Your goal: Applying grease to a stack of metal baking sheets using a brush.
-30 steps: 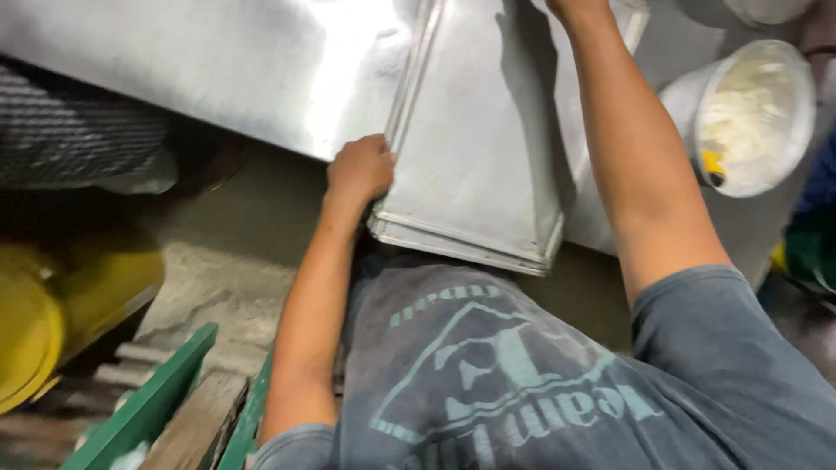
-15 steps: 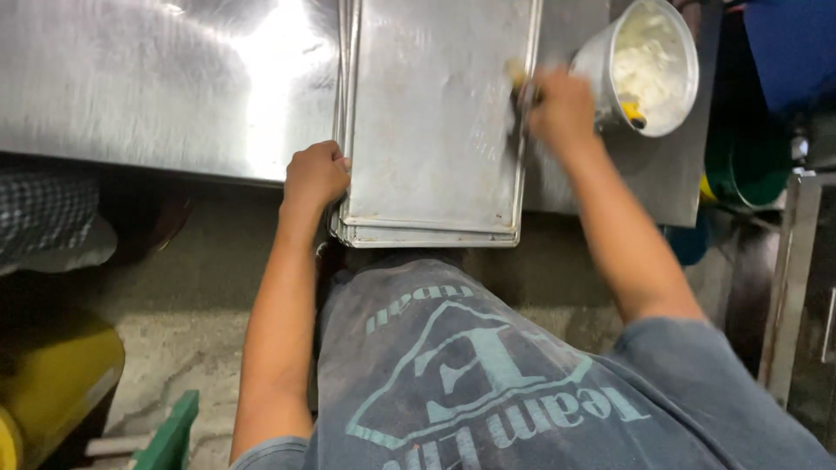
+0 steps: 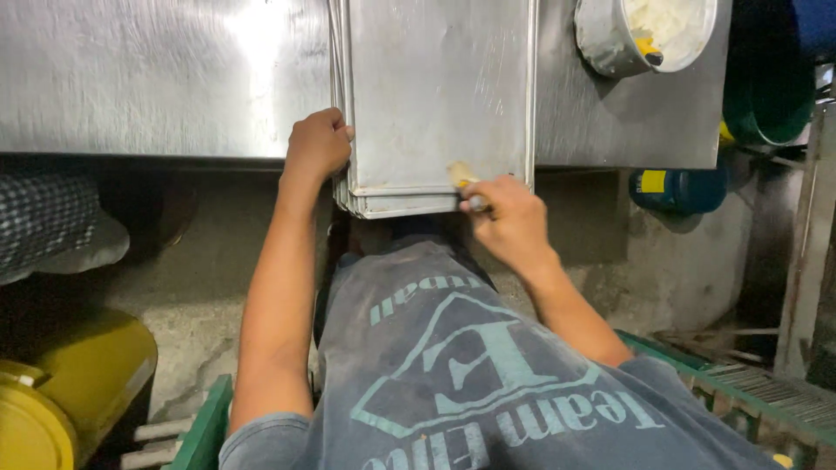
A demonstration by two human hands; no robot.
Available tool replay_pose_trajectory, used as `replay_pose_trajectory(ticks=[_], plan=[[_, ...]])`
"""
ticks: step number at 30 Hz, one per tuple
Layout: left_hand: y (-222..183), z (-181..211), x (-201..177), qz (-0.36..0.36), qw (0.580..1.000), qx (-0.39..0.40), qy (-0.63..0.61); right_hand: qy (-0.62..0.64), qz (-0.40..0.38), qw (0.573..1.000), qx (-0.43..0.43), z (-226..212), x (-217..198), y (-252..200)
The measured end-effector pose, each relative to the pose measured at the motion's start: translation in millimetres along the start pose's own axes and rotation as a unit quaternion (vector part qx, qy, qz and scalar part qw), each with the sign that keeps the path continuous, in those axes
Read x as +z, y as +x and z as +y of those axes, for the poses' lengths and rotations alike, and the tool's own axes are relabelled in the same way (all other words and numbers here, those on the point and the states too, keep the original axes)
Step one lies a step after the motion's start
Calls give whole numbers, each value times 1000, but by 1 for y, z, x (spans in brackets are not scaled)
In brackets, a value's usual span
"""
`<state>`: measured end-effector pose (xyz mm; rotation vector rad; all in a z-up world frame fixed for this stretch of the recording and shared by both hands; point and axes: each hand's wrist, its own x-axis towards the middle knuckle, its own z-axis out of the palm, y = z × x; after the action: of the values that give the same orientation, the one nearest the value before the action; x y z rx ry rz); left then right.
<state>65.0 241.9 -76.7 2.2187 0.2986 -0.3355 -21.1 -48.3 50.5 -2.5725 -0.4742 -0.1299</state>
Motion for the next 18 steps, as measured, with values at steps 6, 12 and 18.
replay_pose_trajectory(ticks=[6,12,18], plan=[[-2,-4,1,-5,1000,10,-18,129,-81,987,-60,-42,36,27],[-3,-2,2,13,999,-35,-12,255,-156,954,-28,38,24,24],[0,-10,10,18,1000,-13,-16,266,-58,944,187,110,-20,3]])
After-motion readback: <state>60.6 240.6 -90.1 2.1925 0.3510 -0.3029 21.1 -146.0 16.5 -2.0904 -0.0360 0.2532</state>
